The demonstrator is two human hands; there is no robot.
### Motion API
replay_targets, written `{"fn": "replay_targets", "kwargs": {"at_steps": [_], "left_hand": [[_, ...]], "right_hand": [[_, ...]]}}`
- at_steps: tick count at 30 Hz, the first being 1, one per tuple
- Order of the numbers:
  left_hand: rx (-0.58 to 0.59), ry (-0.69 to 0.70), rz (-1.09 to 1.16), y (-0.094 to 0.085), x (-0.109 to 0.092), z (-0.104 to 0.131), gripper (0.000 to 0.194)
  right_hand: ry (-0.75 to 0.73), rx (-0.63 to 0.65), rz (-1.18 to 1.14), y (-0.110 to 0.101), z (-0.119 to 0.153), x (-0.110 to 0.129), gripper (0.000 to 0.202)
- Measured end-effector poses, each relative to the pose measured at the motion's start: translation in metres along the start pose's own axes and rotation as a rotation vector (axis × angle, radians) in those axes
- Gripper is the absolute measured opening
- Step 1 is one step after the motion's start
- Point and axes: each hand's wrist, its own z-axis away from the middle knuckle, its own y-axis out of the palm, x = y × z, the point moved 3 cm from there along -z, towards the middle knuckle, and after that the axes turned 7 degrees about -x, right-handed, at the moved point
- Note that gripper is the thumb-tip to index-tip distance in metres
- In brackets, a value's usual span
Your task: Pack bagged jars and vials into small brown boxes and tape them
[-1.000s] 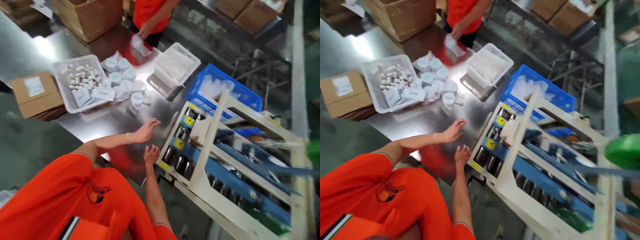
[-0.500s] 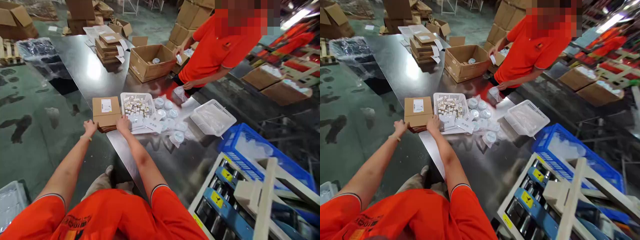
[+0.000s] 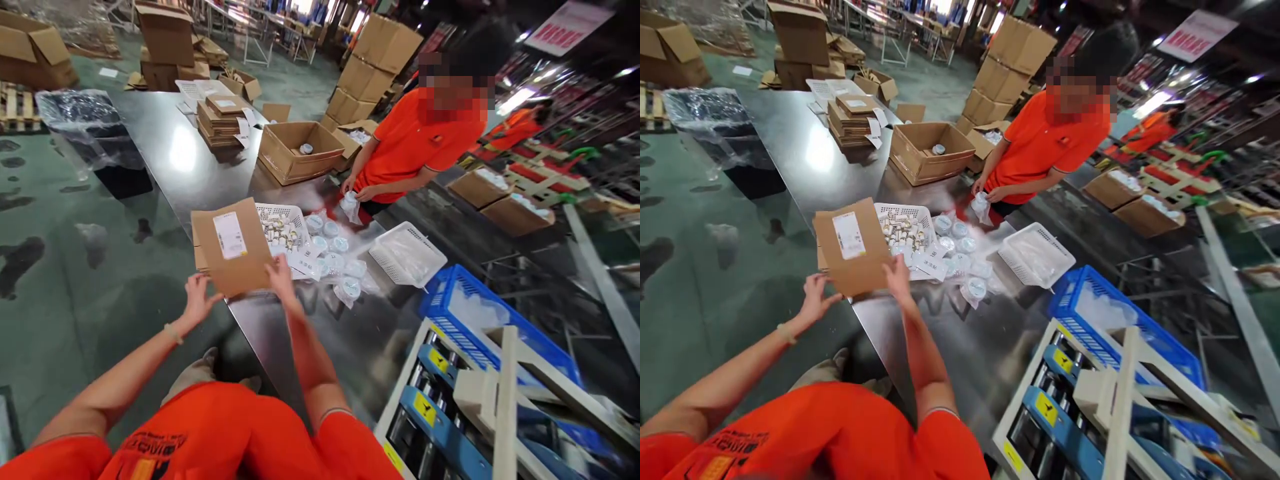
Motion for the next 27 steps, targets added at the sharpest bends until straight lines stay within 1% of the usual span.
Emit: {"fn": "replay_targets", "kwargs": {"at_steps": [2, 3, 4, 5, 6, 7, 8, 9, 10, 11, 12, 13, 16, 17, 18, 19, 21, 23, 25, 27], "left_hand": [[-0.058, 0.152, -0.007, 0.011, -0.021, 0.033, 0.049], [-0.085, 0.272, -0.019, 0.017, -0.038, 0.046, 0.052], [-0.085, 0.419, -0.033, 0.024, -0.058, 0.057, 0.055], [-0.040, 0.573, -0.047, 0.032, -0.081, 0.066, 0.057], [0.059, 0.709, -0.064, 0.042, -0.104, 0.073, 0.056], [0.212, 0.810, -0.090, 0.053, -0.125, 0.079, 0.053], [0.389, 0.865, -0.128, 0.064, -0.144, 0.084, 0.048], [0.561, 0.876, -0.172, 0.074, -0.159, 0.088, 0.041], [0.709, 0.856, -0.218, 0.083, -0.171, 0.091, 0.037], [0.817, 0.815, -0.263, 0.091, -0.179, 0.093, 0.038], [0.879, 0.767, -0.303, 0.097, -0.185, 0.094, 0.043], [0.902, 0.722, -0.334, 0.102, -0.189, 0.093, 0.048], [0.873, 0.628, -0.406, 0.112, -0.198, 0.088, 0.058], [0.849, 0.620, -0.424, 0.115, -0.202, 0.087, 0.059], [0.824, 0.627, -0.439, 0.118, -0.208, 0.085, 0.059], [0.795, 0.640, -0.449, 0.122, -0.216, 0.085, 0.058], [0.747, 0.691, -0.454, 0.133, -0.236, 0.087, 0.052], [0.708, 0.766, -0.442, 0.147, -0.260, 0.094, 0.043], [0.678, 0.844, -0.432, 0.165, -0.282, 0.105, 0.043], [0.680, 0.902, -0.435, 0.183, -0.298, 0.119, 0.042]], "right_hand": [[-0.066, -0.005, -0.009, -0.063, 0.037, -0.050, 0.011], [-0.121, -0.016, 0.026, -0.093, 0.058, -0.075, 0.016], [-0.170, -0.028, 0.080, -0.119, 0.081, -0.099, 0.020], [-0.219, -0.043, 0.134, -0.140, 0.104, -0.121, 0.024], [-0.267, -0.052, 0.182, -0.156, 0.125, -0.141, 0.027], [-0.307, -0.054, 0.221, -0.166, 0.145, -0.158, 0.029], [-0.338, -0.050, 0.247, -0.170, 0.161, -0.173, 0.032], [-0.358, -0.046, 0.263, -0.171, 0.175, -0.186, 0.033], [-0.365, -0.049, 0.273, -0.168, 0.185, -0.197, 0.033], [-0.359, -0.063, 0.282, -0.164, 0.193, -0.206, 0.032], [-0.342, -0.093, 0.295, -0.159, 0.199, -0.213, 0.031], [-0.316, -0.138, 0.315, -0.153, 0.204, -0.217, 0.030], [-0.188, -0.270, 0.424, -0.133, 0.224, -0.217, 0.037], [-0.141, -0.280, 0.466, -0.126, 0.232, -0.213, 0.039], [-0.107, -0.254, 0.499, -0.119, 0.241, -0.208, 0.039], [-0.092, -0.192, 0.520, -0.111, 0.250, -0.200, 0.038], [-0.106, 0.006, 0.535, -0.098, 0.261, -0.184, 0.038], [-0.121, 0.176, 0.529, -0.093, 0.260, -0.168, 0.039], [-0.103, 0.239, 0.526, -0.097, 0.242, -0.157, 0.040], [-0.063, 0.279, 0.497, -0.104, 0.214, -0.151, 0.039]]}}
